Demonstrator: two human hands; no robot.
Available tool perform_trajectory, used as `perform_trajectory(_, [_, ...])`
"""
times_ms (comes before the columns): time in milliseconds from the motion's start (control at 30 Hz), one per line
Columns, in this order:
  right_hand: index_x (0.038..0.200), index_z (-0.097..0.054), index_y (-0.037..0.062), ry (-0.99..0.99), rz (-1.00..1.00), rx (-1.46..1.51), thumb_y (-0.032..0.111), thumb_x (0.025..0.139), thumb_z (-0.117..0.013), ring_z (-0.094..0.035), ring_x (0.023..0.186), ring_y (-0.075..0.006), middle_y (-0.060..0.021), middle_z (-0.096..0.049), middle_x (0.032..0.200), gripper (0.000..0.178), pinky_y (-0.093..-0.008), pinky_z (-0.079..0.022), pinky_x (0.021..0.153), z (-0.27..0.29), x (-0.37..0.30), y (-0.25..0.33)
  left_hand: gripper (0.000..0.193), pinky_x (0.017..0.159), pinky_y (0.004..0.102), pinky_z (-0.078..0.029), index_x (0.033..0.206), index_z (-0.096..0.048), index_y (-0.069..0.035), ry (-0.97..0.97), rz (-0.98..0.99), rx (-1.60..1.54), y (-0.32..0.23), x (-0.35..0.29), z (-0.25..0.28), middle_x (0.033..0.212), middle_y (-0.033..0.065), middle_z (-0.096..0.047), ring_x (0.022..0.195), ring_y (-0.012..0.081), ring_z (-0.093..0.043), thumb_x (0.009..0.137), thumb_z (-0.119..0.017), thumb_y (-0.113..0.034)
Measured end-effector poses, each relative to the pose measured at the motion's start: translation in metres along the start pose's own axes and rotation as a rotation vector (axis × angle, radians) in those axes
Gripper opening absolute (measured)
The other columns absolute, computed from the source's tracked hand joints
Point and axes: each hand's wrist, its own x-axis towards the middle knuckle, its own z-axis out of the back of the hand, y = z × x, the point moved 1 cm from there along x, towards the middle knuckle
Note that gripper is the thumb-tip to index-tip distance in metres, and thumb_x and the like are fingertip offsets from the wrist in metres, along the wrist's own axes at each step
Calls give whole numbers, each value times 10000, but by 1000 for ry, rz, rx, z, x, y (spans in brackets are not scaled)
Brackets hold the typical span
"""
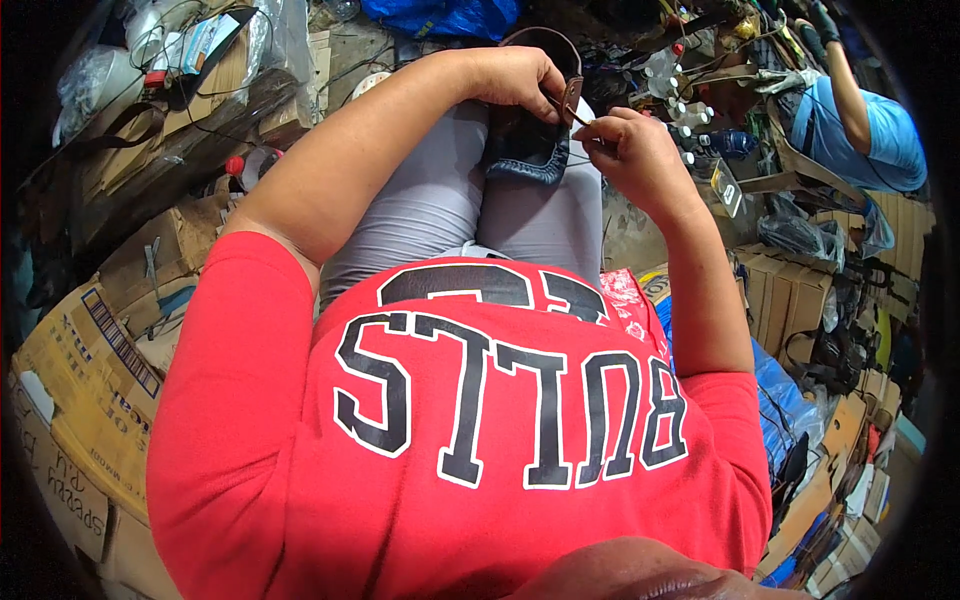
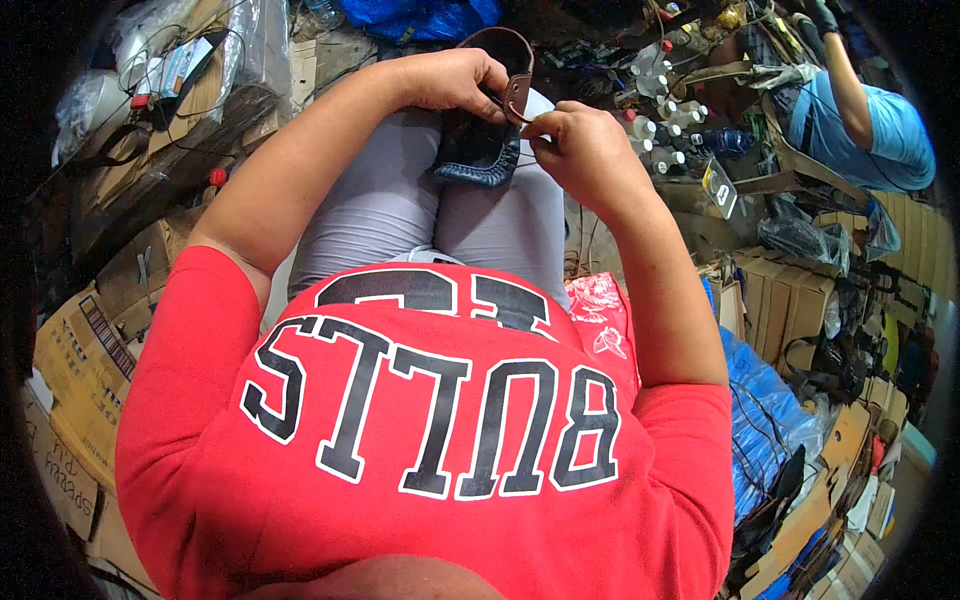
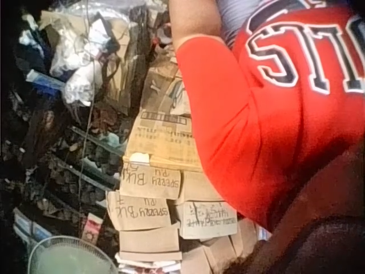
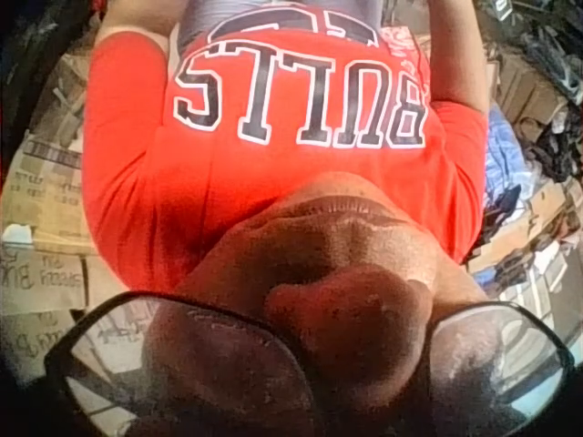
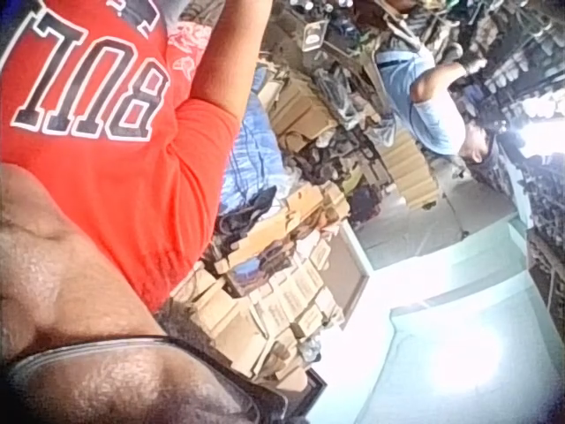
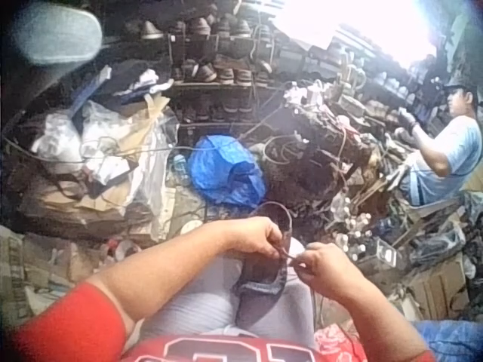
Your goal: The person is manually stitching or lacing the upper part of a shoe in a workshop setting.
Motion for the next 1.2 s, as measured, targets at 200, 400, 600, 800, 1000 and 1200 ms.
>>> perform_trajectory(200, [945, -708, 98, 93, -67, 328, 72, 802, -653, -583, 718, -156, -58, -583, 801, 156, -288, -470, 673, -15, 1, -31, 311, 820, 290, -443, 1021, -678, -69, 19, 2, 68, -2, 4, 0, 935, 53, -663, 870, 159, -599, 723, -733, -139])
perform_trajectory(400, [999, -709, 107, 253, -160, 779, 88, 807, -679, -536, 896, -106, 5, -561, 929, 195, -239, -436, 784, -29, 4, -66, 342, 828, 305, -447, 1016, -677, -59, 22, -73, 91, 4, 8, -1, 958, 81, -631, 919, 197, -587, 689, -751, -124])
perform_trajectory(600, [964, -709, 65, 179, -133, 782, 44, 796, -675, -542, 856, -104, -9, -558, 896, 173, -241, -434, 793, -40, 7, -66, 314, 826, 307, -447, 966, -689, -53, 2, 32, 94, -2, 6, -4, 944, 81, -618, 907, 215, -585, 670, -759, -133])
perform_trajectory(800, [942, -681, 42, -39, -55, 573, 39, 787, -677, -493, 787, -67, 24, -513, 783, 155, -205, -407, 696, -38, -3, -34, 299, 848, 317, -441, 964, -629, -28, -488, -215, 394, -5, -12, -8, 960, 109, -569, 936, 240, -560, 670, -649, -80])
perform_trajectory(1000, [1013, -693, 128, -130, 11, 482, 19, 787, -640, -507, 690, -160, -27, -493, 768, 257, -281, -442, 655, -44, -22, -34, 190, 758, 317, -462, 975, -624, -58, -645, -109, 219, -3, -67, -11, 928, 114, -556, 836, 243, -572, 806, -555, -6])
perform_trajectory(1200, [1051, -679, 155, -261, 4, 233, 22, 746, -652, -552, 657, -257, -113, -544, 767, 333, -335, -455, 638, -56, -33, -16, 160, 660, 327, -462, 881, -677, -95, -635, -135, 367, -9, -84, -55, 776, 90, -561, 725, 251, -573, 776, -606, 1])
